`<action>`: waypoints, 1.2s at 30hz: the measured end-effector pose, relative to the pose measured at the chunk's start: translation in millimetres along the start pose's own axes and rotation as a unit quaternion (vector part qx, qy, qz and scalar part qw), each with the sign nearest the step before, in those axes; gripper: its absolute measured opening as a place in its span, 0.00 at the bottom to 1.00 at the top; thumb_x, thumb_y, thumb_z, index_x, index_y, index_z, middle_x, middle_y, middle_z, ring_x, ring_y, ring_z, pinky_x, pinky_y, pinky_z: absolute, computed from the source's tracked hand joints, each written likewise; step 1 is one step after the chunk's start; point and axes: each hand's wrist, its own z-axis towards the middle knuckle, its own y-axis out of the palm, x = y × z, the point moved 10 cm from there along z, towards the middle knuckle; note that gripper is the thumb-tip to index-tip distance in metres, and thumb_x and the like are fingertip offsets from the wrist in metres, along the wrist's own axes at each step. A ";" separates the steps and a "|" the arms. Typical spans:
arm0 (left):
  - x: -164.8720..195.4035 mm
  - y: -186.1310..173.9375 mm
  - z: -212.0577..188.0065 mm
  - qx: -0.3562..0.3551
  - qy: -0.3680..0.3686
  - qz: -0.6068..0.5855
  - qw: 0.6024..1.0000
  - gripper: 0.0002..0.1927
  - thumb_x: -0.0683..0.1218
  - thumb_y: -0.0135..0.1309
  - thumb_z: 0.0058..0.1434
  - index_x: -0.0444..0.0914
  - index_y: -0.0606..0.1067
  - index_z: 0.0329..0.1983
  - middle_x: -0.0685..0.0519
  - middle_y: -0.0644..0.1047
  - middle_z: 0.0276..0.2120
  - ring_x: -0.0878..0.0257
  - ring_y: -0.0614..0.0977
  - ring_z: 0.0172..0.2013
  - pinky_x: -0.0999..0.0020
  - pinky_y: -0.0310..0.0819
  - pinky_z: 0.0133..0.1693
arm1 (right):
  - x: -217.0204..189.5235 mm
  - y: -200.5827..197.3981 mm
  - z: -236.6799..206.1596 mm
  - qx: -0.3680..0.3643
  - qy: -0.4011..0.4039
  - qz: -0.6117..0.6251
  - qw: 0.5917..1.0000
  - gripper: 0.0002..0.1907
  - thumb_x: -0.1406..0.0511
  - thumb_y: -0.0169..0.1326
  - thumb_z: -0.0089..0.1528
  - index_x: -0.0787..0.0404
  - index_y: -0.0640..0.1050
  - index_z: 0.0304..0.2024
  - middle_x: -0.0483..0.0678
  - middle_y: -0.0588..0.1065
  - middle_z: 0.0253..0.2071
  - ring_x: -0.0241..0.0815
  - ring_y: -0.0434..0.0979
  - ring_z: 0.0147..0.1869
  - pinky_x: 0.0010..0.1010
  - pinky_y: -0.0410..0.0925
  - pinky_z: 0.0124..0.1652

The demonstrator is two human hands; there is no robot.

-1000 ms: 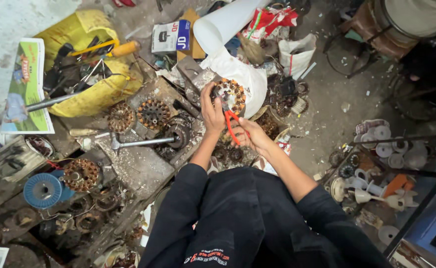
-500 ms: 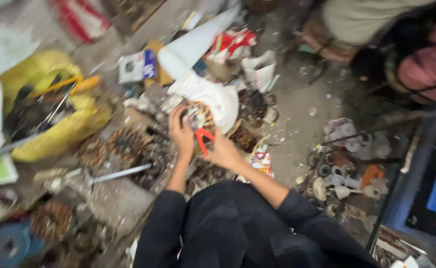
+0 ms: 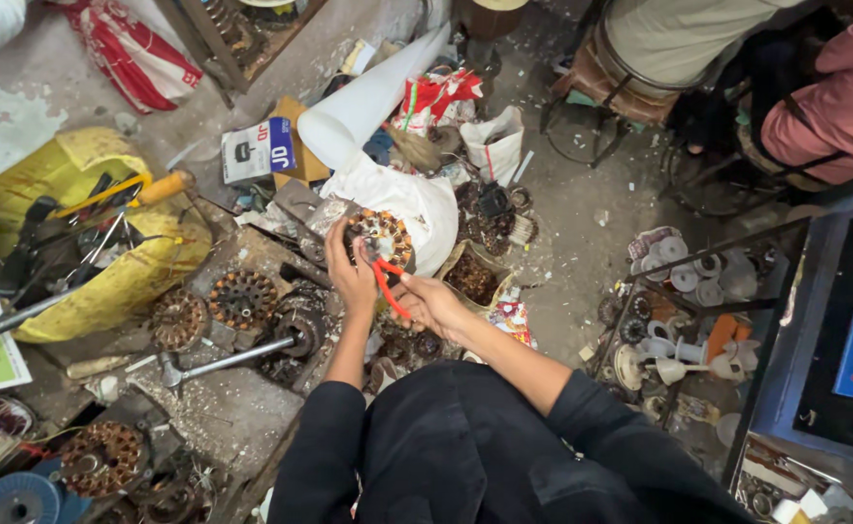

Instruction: The person uses pliers to pull and cut copper wires from a circular stator component. They repeatedly adjust the stator and use the pliers to extract wire loops from the slots.

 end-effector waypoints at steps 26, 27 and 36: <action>-54.1 -31.9 -0.9 0.088 -0.177 -0.280 0.939 0.11 0.41 0.52 0.72 0.30 0.77 0.52 0.49 0.80 0.47 0.65 0.80 0.48 0.70 0.72 0.54 | 1.7 -1.1 11.8 -0.056 -0.060 -0.186 0.979 0.22 0.49 0.39 0.72 0.60 0.68 0.39 0.53 0.82 0.33 0.37 0.83 0.26 0.21 0.64 0.22; -57.4 -34.1 -1.9 0.092 -0.181 -0.272 0.941 0.11 0.41 0.52 0.72 0.30 0.77 0.52 0.49 0.80 0.46 0.64 0.80 0.48 0.70 0.73 0.54 | 4.5 -4.2 8.5 -0.057 -0.062 -0.196 0.977 0.22 0.49 0.39 0.72 0.60 0.69 0.41 0.54 0.82 0.37 0.39 0.84 0.29 0.22 0.67 0.25; -56.2 -122.9 102.5 0.187 -0.089 -0.033 0.978 0.35 0.49 0.59 0.66 0.29 0.61 0.70 0.35 0.64 0.68 0.46 0.65 0.67 0.53 0.57 0.66 | 23.2 -65.3 -48.6 0.030 -0.030 -0.224 0.974 0.22 0.50 0.43 0.70 0.62 0.73 0.45 0.49 0.81 0.48 0.38 0.82 0.48 0.28 0.72 0.40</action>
